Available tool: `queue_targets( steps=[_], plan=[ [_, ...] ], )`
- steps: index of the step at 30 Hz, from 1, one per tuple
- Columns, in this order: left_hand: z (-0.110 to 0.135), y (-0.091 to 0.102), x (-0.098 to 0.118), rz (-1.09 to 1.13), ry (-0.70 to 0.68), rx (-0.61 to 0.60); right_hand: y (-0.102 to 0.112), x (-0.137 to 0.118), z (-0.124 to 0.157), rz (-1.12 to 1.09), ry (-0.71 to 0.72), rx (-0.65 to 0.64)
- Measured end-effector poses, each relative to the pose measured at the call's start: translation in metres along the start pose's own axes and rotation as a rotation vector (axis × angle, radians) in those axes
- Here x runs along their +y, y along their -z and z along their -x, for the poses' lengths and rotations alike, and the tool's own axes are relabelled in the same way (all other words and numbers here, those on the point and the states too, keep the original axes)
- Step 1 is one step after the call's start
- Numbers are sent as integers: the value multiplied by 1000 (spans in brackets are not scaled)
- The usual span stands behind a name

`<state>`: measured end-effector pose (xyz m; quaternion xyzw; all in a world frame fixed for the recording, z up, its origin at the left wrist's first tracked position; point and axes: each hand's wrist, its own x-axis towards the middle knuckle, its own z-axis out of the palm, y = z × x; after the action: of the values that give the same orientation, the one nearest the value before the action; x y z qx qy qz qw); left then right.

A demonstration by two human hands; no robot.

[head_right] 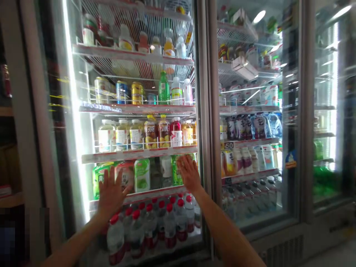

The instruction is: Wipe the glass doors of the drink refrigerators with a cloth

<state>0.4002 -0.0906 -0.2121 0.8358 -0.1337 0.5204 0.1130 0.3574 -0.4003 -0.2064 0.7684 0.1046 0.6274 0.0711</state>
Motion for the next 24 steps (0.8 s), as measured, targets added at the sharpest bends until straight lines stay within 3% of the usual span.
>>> queue_targets(
  steps=[2, 4, 10, 12, 17, 19, 24],
  plan=[
    [1, -1, 0, 12, -2, 1, 1, 16, -18, 21, -134, 105],
    [3, -1, 1, 23, -8, -3, 1, 20, -13, 34, -169, 145],
    [14, -5, 5, 36, -49, 44, -4, -11, 74, 21, -119, 71],
    [17, -8, 5, 33, -62, 61, -5, -6, 68, 7, -113, 87],
    [18, -13, 3, 39, -55, 63, -2, 14, 10, 11, -163, 195],
    [18, -14, 4, 46, -43, 58, -2, -1, 14, 12, -128, 190],
    [20, -14, 4, 52, -43, 51, -3, -53, 45, -37, 159, 35]
  ],
)
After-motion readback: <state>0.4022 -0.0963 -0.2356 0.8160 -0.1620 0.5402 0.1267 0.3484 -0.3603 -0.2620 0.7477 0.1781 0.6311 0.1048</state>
